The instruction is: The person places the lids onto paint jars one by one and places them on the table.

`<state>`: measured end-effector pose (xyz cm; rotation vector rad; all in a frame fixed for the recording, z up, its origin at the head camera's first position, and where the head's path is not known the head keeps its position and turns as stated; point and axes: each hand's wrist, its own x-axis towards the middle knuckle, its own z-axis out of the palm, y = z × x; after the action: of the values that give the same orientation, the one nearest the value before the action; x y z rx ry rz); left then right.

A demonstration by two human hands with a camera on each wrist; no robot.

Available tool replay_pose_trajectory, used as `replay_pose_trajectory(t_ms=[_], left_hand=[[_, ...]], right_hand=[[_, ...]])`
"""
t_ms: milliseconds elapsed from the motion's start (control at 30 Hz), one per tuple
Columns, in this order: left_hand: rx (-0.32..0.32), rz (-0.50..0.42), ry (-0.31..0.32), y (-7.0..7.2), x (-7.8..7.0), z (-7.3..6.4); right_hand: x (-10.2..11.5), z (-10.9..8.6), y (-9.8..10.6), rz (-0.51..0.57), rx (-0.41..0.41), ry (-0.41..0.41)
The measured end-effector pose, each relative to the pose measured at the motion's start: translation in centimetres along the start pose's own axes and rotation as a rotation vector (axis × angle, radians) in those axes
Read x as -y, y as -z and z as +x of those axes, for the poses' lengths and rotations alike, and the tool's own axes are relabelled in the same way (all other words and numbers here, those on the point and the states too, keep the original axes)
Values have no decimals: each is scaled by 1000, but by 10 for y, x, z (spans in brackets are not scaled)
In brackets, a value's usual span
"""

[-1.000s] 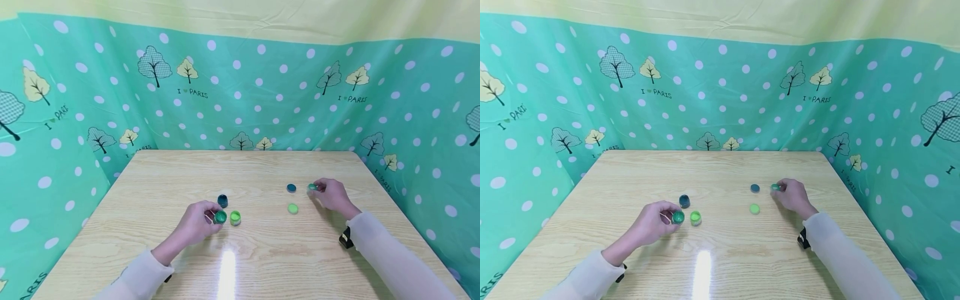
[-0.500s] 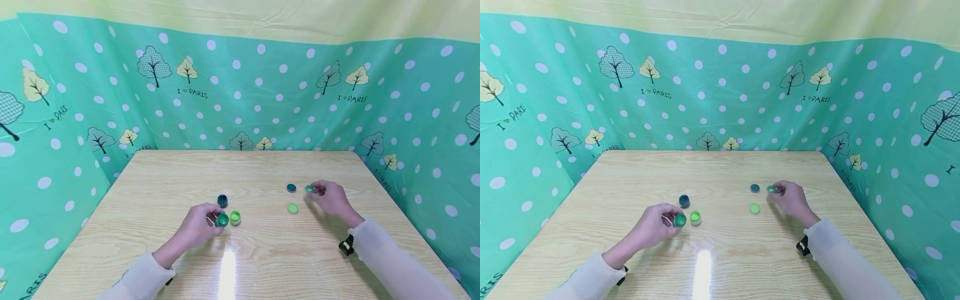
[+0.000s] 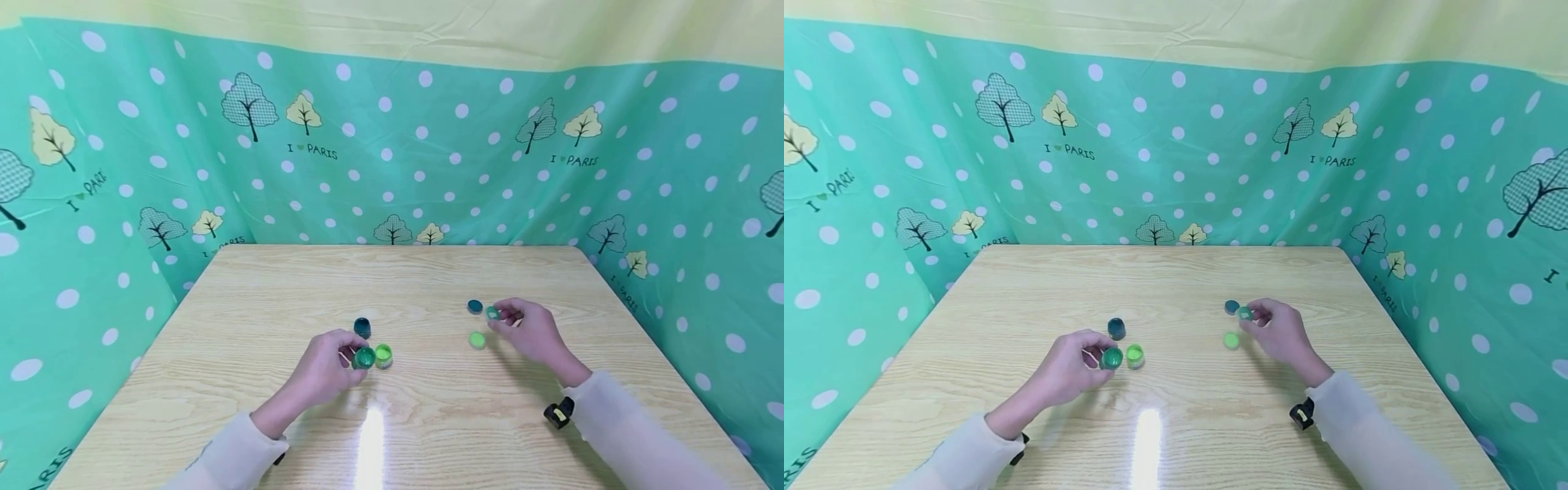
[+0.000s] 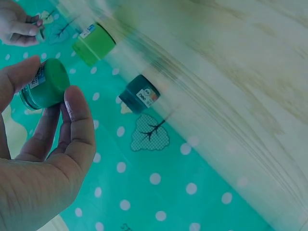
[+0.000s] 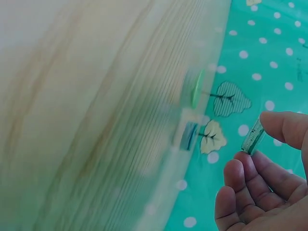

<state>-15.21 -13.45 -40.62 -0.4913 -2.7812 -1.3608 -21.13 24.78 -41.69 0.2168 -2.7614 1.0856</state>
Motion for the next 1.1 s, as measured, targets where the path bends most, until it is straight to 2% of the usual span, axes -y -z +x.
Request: replay_pose_trajectory(t_ms=[667, 900, 1100], left_hand=[[-11, 53, -30, -12, -6, 0], [-20, 83, -83, -15, -8, 2], [1, 76, -66, -18, -10, 2]], right_hand=[[28, -16, -22, 118, 22, 93], [37, -21, -27, 152, 45, 98], [42, -24, -31, 175, 53, 97]])
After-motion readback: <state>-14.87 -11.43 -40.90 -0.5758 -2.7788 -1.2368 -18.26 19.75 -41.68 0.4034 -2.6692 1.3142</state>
